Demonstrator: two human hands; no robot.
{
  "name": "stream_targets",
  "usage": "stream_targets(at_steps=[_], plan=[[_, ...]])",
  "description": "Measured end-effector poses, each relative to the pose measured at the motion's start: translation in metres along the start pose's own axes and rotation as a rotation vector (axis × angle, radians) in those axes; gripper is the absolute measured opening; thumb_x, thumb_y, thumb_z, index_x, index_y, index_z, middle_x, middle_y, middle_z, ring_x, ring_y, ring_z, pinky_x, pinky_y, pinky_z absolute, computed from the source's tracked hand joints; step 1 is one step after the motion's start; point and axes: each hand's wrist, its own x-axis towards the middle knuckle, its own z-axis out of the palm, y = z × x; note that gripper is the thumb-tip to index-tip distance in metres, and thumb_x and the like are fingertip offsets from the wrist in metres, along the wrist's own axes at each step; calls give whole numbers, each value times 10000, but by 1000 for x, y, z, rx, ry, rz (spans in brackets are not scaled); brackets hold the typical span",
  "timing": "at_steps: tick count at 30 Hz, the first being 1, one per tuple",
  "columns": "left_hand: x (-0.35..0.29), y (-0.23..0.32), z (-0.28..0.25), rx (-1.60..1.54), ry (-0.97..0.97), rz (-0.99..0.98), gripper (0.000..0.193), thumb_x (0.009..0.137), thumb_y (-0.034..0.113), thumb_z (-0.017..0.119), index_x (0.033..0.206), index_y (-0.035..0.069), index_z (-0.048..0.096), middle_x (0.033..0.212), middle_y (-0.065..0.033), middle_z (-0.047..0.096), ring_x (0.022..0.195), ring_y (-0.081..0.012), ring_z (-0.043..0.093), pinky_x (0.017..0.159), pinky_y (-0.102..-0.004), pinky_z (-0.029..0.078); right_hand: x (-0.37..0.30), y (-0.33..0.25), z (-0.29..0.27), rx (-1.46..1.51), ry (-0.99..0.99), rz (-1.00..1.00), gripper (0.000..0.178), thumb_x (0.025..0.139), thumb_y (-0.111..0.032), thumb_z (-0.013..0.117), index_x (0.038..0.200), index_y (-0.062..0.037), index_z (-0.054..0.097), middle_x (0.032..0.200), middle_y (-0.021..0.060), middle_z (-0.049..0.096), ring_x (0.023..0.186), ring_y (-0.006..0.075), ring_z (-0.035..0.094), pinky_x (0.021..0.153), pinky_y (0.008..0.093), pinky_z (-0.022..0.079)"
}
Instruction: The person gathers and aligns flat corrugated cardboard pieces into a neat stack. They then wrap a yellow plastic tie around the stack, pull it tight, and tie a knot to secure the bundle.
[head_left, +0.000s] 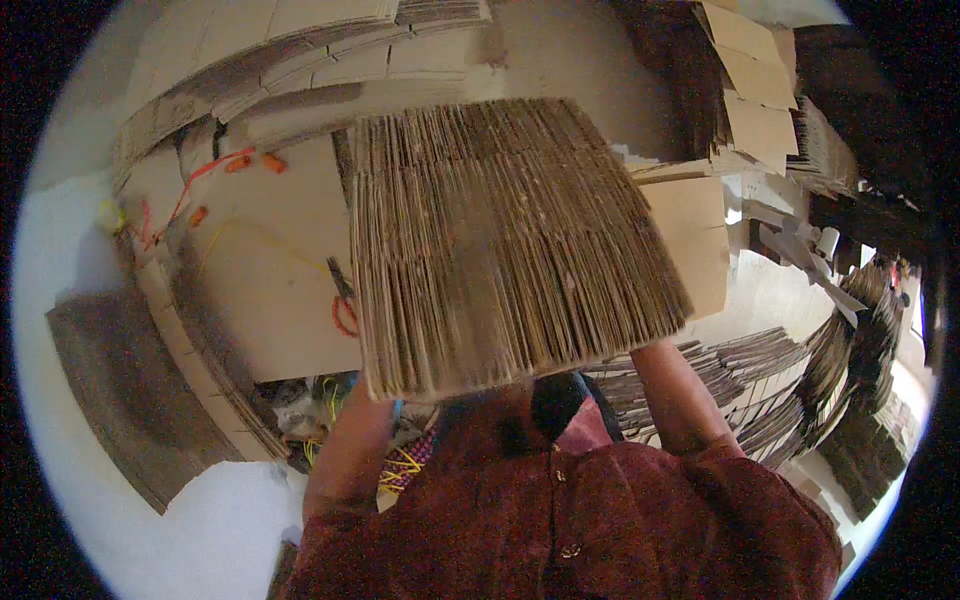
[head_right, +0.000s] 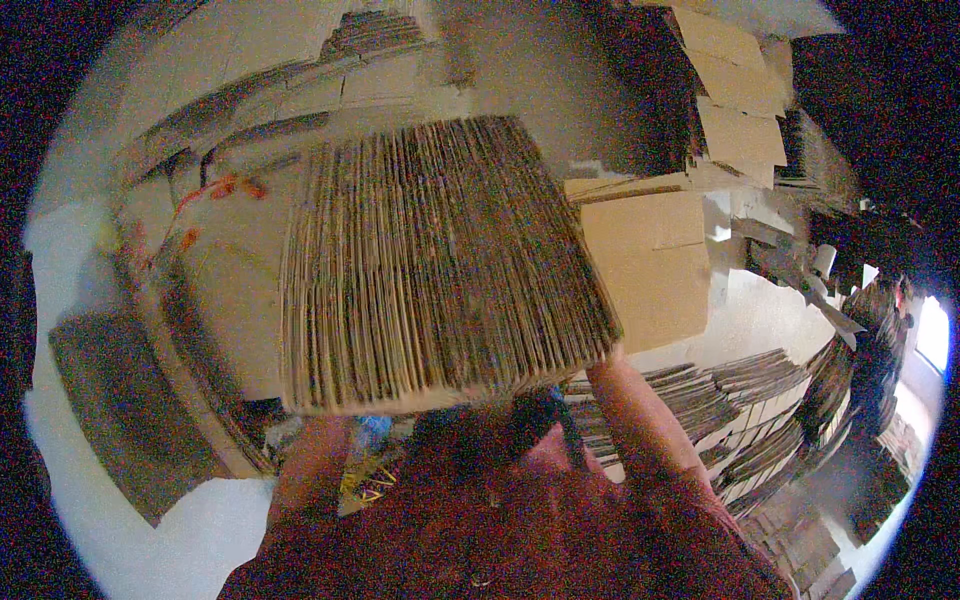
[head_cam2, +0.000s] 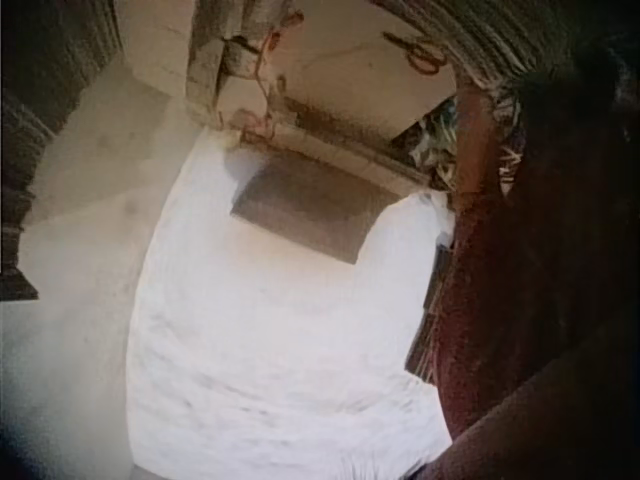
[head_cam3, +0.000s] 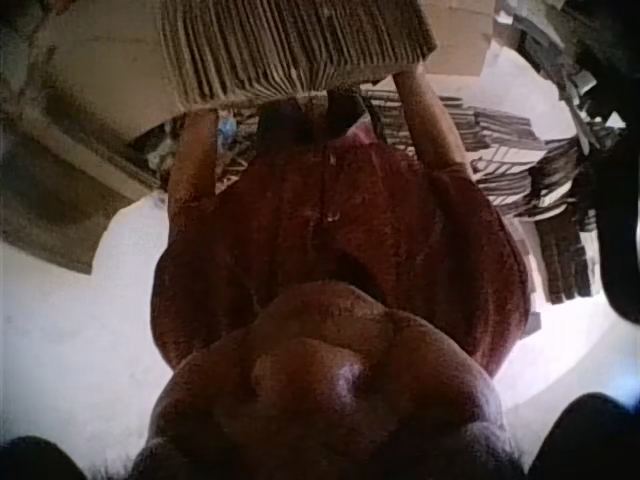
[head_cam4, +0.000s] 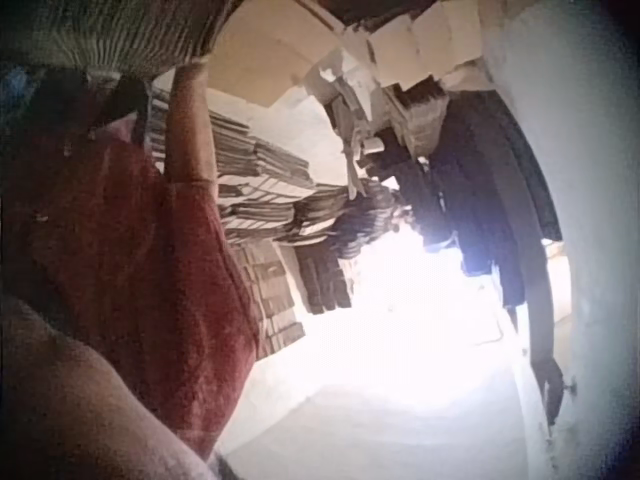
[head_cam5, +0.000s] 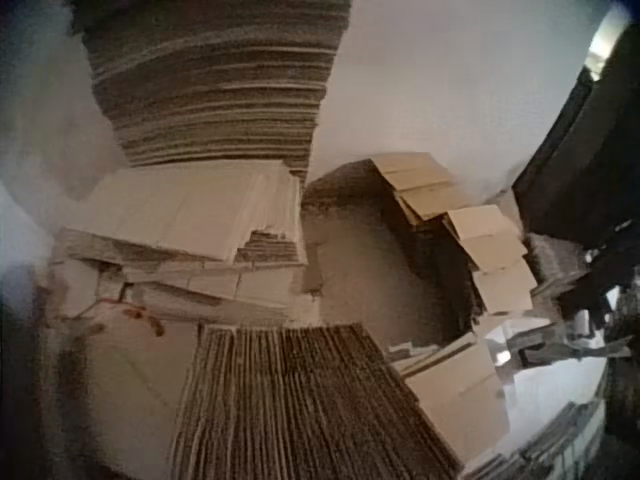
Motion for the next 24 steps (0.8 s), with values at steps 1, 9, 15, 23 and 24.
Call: stream_targets(at_steps=[1,9,15,23,24], plan=[[13,2,3,107,-33,76,552,912,386,434,1314,28,314,1262,-87,442,1111,-207,457,926,-349,386,0,0,-2,28,-3,15,421,887,-259,468,1228,-13,452,1141,82,538,1012,198,501,894,334,416],[10,-22,3,437,-83,153,671,884,446,455,1375,50,227,1336,-86,386,1180,-223,417,973,-360,356,-32,79,4,473,40,174,465,926,-337,395,1268,-21,414,1177,83,516,1038,204,490,906,337,410],[-6,-21,26,80,113,-101,822,824,479,562,1424,114,135,1332,-67,391,1184,-208,412,981,-333,349,-14,5,-6,922,-32,315,604,919,-432,400,1334,2,332,1287,94,443,1143,218,432,974,334,346],[5,-27,33,155,77,253,749,869,449,472,1412,39,158,1424,-96,271,1293,-201,278,1050,-339,243,-7,-69,-11,269,42,320,636,915,-392,419,1353,48,278,1413,145,299,1315,234,244,1067,324,191],[4,-8,48,237,68,278,717,875,404,467,1405,21,172,1423,-100,273,1294,-201,275,1055,-338,230,-6,-63,-13,290,20,288,637,917,-392,415,1354,49,273,1415,146,295,1319,236,237,1069,321,186]])
